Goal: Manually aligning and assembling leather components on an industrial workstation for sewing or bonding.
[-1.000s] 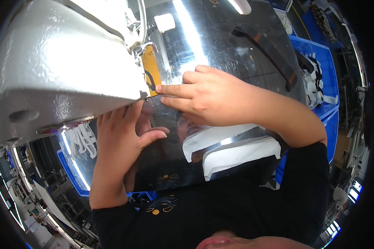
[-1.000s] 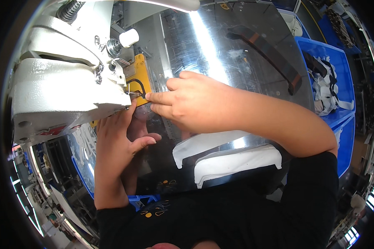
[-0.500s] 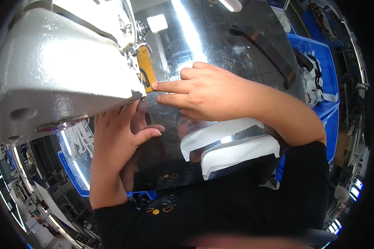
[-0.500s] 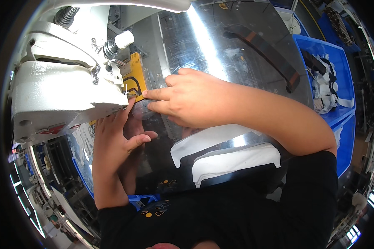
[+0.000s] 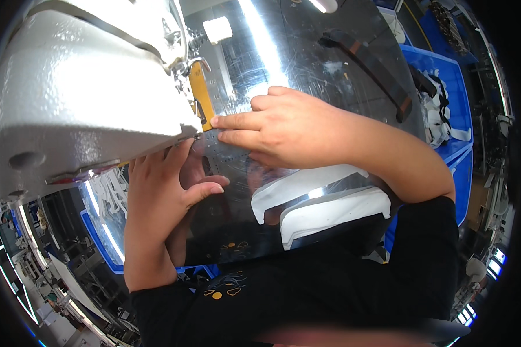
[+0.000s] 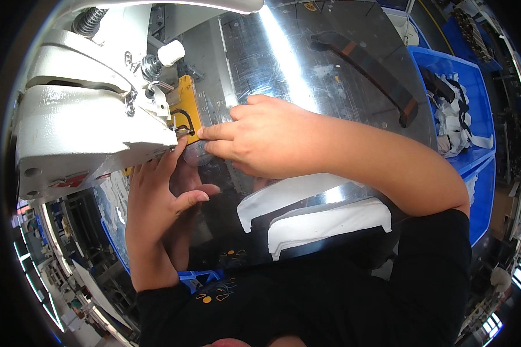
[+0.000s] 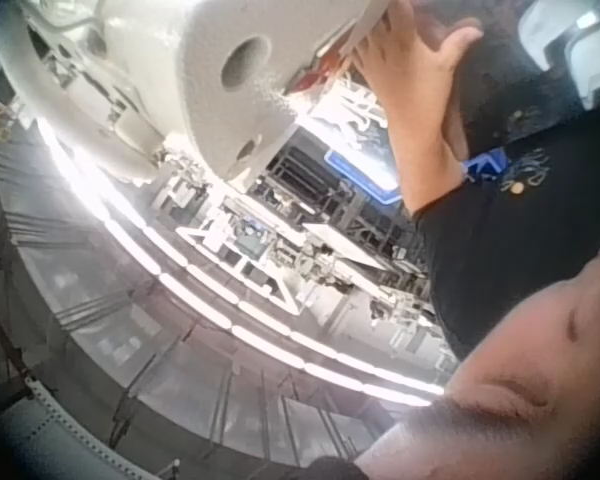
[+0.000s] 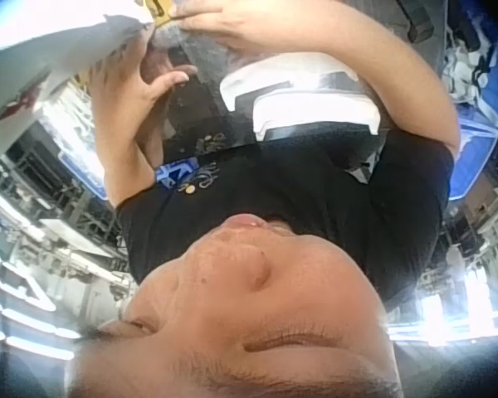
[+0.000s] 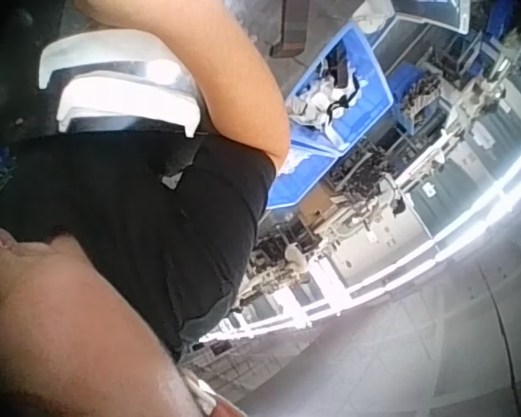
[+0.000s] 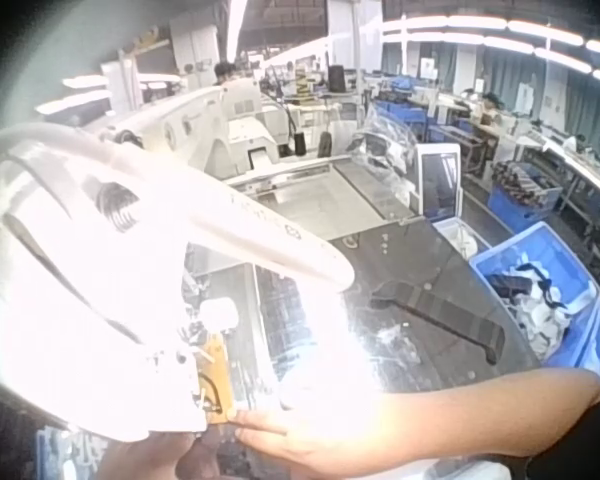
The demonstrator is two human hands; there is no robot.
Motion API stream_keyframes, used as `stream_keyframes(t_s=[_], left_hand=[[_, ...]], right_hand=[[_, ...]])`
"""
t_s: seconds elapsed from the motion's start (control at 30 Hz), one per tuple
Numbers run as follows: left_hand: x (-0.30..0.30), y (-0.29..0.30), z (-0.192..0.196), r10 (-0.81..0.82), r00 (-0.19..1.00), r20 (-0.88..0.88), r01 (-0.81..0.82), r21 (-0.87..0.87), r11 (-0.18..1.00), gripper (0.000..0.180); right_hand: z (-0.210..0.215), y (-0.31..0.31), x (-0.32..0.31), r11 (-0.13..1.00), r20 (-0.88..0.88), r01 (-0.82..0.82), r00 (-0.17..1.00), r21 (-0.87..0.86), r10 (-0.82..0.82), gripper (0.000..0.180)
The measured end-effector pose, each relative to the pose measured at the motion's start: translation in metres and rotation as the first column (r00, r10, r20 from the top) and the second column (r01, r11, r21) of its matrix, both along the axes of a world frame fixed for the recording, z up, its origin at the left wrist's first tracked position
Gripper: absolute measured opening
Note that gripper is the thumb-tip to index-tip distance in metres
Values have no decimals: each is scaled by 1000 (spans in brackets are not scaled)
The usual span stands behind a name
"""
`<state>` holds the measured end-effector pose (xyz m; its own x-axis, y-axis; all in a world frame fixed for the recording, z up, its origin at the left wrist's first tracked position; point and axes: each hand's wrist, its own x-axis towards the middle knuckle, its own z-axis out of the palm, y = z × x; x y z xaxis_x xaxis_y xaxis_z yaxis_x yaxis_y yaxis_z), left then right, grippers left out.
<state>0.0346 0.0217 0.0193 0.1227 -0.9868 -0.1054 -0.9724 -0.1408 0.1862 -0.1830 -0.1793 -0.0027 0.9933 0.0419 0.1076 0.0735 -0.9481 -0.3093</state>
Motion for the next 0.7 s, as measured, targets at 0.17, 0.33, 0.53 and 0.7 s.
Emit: stream_keyframes(t_s=[0.17,0.33,0.53,0.7], left_hand=[[1,-1,-3,-20,1000,-14,19,-9,1000,105],[-3,-1,5,-71,997,-11,71,-59,996,97],[-7,0,8,-68,997,-21,67,-53,996,96],[-16,1,20,-54,996,-68,55,14,998,91]], right_hand=[[1,-1,0,1000,-31,-7,1000,14,8,43],[1,1,0,999,-28,-16,999,37,17,59],[-1,2,-3,999,48,-34,998,-22,35,53],[4,6,-5,998,-10,-69,998,5,69,45]])
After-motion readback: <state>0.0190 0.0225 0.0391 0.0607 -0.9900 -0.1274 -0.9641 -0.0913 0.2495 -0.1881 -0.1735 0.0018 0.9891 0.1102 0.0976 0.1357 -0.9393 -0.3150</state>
